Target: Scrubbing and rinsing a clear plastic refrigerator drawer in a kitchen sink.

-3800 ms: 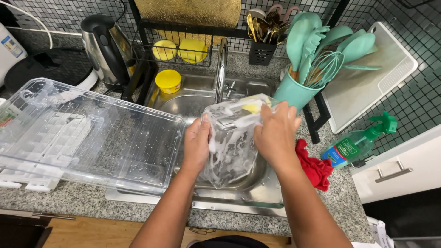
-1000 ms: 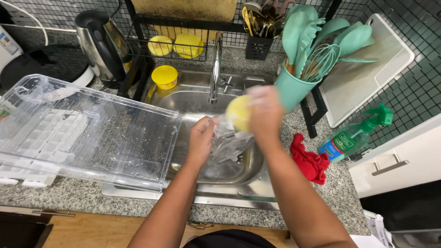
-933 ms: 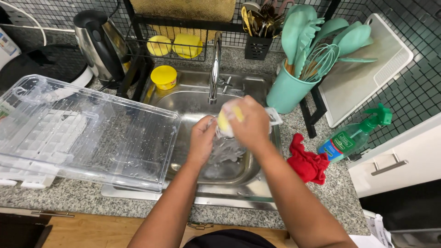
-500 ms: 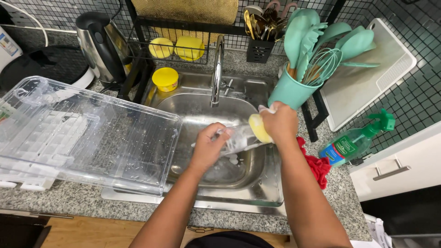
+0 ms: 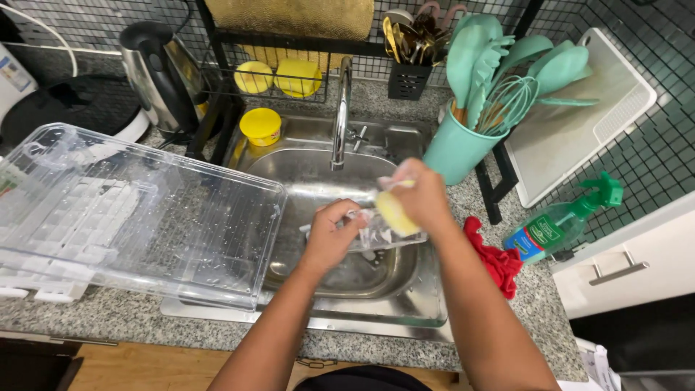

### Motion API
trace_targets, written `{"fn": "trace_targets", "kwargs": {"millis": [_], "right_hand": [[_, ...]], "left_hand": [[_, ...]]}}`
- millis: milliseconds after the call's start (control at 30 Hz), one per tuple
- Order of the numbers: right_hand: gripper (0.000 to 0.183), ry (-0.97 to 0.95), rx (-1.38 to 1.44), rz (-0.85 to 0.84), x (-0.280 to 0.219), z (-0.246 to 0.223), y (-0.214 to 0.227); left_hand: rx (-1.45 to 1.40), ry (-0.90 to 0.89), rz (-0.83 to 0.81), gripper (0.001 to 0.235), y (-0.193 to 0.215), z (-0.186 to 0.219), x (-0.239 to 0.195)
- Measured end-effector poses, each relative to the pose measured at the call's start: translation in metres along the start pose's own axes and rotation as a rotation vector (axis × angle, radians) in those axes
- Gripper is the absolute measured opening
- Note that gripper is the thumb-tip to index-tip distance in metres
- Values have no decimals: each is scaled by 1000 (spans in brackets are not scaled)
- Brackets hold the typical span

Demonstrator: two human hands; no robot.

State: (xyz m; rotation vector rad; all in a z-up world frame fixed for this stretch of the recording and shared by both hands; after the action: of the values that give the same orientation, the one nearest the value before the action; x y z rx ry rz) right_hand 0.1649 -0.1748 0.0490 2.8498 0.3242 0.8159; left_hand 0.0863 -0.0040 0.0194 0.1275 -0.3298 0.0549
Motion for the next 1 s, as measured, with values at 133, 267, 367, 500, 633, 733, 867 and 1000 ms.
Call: {"fn": "trace_targets", "kwargs": {"millis": [133, 267, 367, 500, 633, 733, 867, 1000], "right_hand": [[28, -157, -508, 89, -3, -9, 46], [26, -226, -708, -23, -8, 12, 41], [38, -258, -401, -213, -18, 39, 11], [52, -421, 108, -672, -54, 7, -41], [39, -217, 160, -874, -64, -35, -46], [37, -272, 425, -866, -70, -30, -48], [31, -426, 406, -526, -59, -6, -31], [35, -381, 465, -307, -50, 38, 14]], "left_hand": [[52, 5, 31, 11, 12, 24, -5], [63, -28, -2, 11, 2, 29, -5], [28, 49, -66, 9, -6, 17, -5], [-126, 111, -147, 7, -10, -12, -7], [-172, 102, -190, 7, -14, -7, -5], [-181, 107, -185, 7, -17, -7, 3], [-385, 263, -161, 12, -9, -31, 14], [303, 313, 53, 28, 28, -31, 13]]}}
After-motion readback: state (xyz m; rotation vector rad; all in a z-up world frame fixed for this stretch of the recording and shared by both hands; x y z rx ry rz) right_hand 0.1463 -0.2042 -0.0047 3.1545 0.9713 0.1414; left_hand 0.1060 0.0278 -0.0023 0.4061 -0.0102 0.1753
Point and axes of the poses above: each hand's wrist, its own x-axis towards the middle knuckle, its own y-axis out of the back of the hand, z = x × y, the point moved 10 cm from there along x, towards the middle knuckle, and after that the axes turned 13 degrees about y, right-handed, at the moved point
